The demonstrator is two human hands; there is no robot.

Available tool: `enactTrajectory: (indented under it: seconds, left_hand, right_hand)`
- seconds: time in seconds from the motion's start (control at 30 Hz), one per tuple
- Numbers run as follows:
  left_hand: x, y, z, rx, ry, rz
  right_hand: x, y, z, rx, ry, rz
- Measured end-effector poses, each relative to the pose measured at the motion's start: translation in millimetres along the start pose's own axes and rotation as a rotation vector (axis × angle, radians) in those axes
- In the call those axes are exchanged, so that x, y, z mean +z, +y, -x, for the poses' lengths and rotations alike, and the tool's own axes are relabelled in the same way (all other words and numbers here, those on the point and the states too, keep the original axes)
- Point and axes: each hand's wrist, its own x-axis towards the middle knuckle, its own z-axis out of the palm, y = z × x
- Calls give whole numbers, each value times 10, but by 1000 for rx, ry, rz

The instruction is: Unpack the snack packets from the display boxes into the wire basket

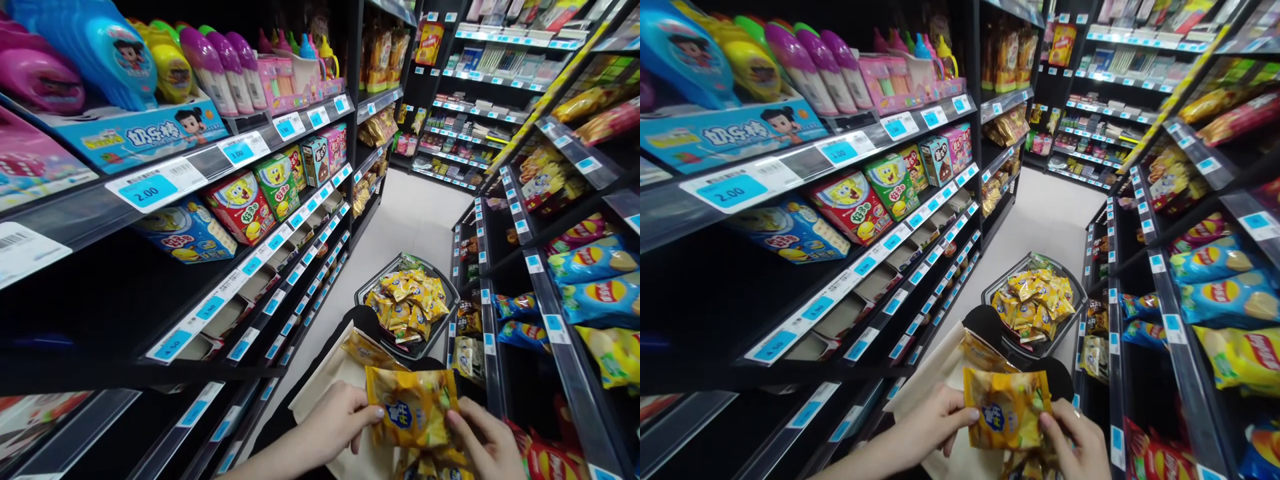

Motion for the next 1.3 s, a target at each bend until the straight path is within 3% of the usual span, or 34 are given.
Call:
enactTrajectory:
  seconds: [0.17, 0.33, 0.43, 0.53, 0.63, 0.73, 0.87, 1.03, 1.13, 1.2, 1.3]
  left_hand:
    - [59, -104, -153, 151, 190, -722]
    - [157, -270, -558, 164, 294, -917]
    - [163, -319, -684, 168, 278, -966]
    - [147, -355, -661, 218, 154, -959]
    - [147, -386, -601, 322, 18, -914]
    - [136, -389, -571, 387, -23, -865]
    - [19, -294, -485, 392, 2, -783]
    - [-220, -22, -163, 379, 109, -673]
    - [-297, 111, 48, 514, 165, -389]
    - [-302, 161, 139, 603, 189, -110]
    - [-270, 200, 177, 601, 184, 189]
  right_hand:
    - [-179, 306, -881, 28, -108, 166]
    - [-124, 756, -2019, 160, -102, 284]
    - [-94, 970, -2273, 250, -63, 309]
    - [-98, 1141, -2139, 283, -127, 247]
    - [-142, 1264, -1798, 291, -195, 157]
    - [-241, 1310, -1410, 283, -191, 72]
    - [-398, 1242, -943, 280, -70, 25]
    - [-425, 990, -533, 283, 38, -37]
    - [-279, 728, -368, 267, 53, -132]
    - [-116, 490, -267, 234, 10, -290]
    - [162, 71, -101, 158, -55, -711]
